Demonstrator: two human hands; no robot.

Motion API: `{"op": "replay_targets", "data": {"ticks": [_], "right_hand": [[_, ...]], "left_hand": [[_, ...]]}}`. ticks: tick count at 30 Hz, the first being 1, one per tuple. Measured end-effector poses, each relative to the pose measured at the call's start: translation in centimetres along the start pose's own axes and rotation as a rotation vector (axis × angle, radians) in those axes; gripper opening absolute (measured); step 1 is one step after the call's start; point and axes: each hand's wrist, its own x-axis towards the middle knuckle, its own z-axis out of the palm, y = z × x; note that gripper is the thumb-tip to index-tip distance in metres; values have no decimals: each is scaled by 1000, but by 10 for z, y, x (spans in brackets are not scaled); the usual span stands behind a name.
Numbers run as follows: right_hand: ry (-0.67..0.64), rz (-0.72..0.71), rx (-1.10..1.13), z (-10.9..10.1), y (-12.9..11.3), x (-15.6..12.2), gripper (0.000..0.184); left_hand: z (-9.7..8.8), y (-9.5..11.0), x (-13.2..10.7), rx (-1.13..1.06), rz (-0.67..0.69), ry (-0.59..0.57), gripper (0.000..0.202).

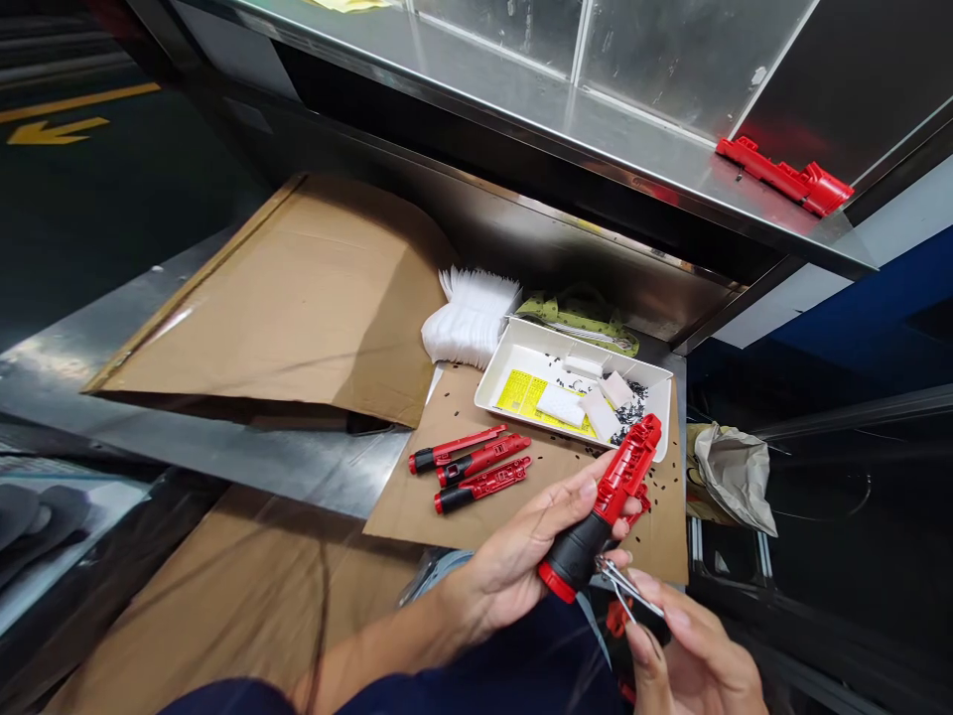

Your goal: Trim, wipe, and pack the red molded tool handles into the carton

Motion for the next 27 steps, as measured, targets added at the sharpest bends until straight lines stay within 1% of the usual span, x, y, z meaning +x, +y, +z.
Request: {"op": "replay_targets", "data": {"ticks": [4, 8, 11, 15, 18, 22, 24, 27], "right_hand": [[49, -21, 44, 14, -2, -1, 15], [12, -48, 24, 14, -2, -4, 14], [20, -33, 27, 12, -1, -5, 14], [0, -47, 14, 12, 0, -6, 15], [-13, -72, -23, 12, 0, -4, 14], [19, -74, 8, 15, -3, 1, 11], [20, -96, 17, 15, -2, 3, 10], [36, -159, -38, 8, 5, 2, 8]], "left_hand": [[1, 0, 0, 17, 11, -4, 50], [0, -1, 1, -18, 32, -44, 51], [-1, -3, 3, -23, 36, -55, 49], [0, -3, 3, -23, 30, -22, 51], [2, -2, 1, -4, 19, 28, 55], [6, 0, -1, 40, 14, 103, 59], [7, -1, -1, 46, 8, 108, 62], [5, -2, -1, 36, 7, 76, 64]]}}
